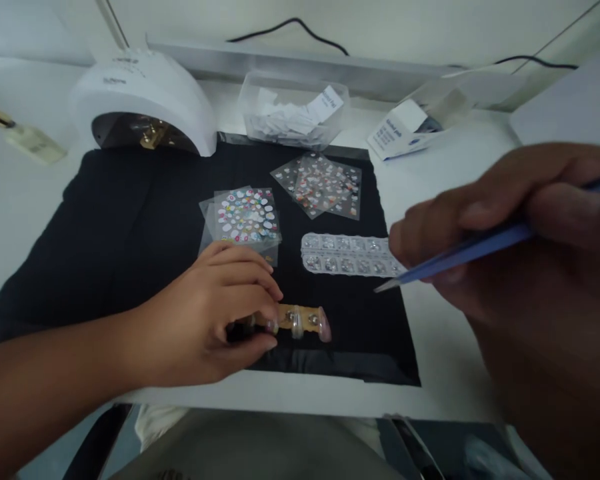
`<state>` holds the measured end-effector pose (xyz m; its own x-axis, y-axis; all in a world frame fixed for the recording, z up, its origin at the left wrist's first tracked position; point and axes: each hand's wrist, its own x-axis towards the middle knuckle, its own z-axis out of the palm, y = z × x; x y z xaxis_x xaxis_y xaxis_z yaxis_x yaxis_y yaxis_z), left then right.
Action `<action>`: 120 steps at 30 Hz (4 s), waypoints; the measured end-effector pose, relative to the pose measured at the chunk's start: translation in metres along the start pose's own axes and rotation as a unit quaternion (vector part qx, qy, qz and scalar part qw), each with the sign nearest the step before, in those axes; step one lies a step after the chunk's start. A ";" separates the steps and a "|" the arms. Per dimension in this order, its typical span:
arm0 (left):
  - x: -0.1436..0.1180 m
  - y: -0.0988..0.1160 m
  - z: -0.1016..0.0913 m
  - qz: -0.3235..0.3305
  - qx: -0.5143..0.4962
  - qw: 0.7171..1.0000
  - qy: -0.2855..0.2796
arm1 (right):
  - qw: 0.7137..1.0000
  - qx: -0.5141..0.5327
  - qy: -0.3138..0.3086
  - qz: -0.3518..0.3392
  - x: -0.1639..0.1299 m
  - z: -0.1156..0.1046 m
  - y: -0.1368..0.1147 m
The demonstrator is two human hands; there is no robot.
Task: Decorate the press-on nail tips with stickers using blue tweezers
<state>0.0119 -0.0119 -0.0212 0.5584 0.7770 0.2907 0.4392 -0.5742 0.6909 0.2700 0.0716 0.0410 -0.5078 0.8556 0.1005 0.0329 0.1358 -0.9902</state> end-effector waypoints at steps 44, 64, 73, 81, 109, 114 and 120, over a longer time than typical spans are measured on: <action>0.003 0.001 0.002 0.025 0.057 0.998 0.019 | 0.992 0.121 0.039 0.018 -0.017 0.006 0.039; 0.001 0.001 0.003 -0.009 0.049 0.999 -0.007 | 0.990 0.136 0.023 0.022 -0.018 0.010 0.042; 0.001 0.000 0.002 -0.028 0.058 0.997 -0.037 | 0.989 0.148 0.006 0.020 -0.019 0.010 0.045; 0.001 -0.001 0.001 0.009 0.050 0.999 -0.015 | 0.989 0.145 0.004 0.012 -0.018 0.010 0.044; 0.006 -0.049 -0.051 -0.213 0.266 0.933 0.115 | 0.982 0.155 -0.024 -0.102 -0.003 0.008 0.058; 0.016 -0.051 -0.026 -0.241 0.316 0.917 0.024 | 0.978 0.146 0.022 -0.149 -0.004 0.011 0.053; 0.016 -0.047 -0.029 -0.233 0.325 0.917 0.010 | 0.969 0.121 0.063 -0.208 -0.012 0.025 0.019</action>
<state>-0.0197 0.0351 -0.0295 0.1930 0.9779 0.0802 0.9568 -0.2057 0.2054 0.2549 0.0514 0.0183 -0.3235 0.8088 0.4910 -0.3623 0.3735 -0.8539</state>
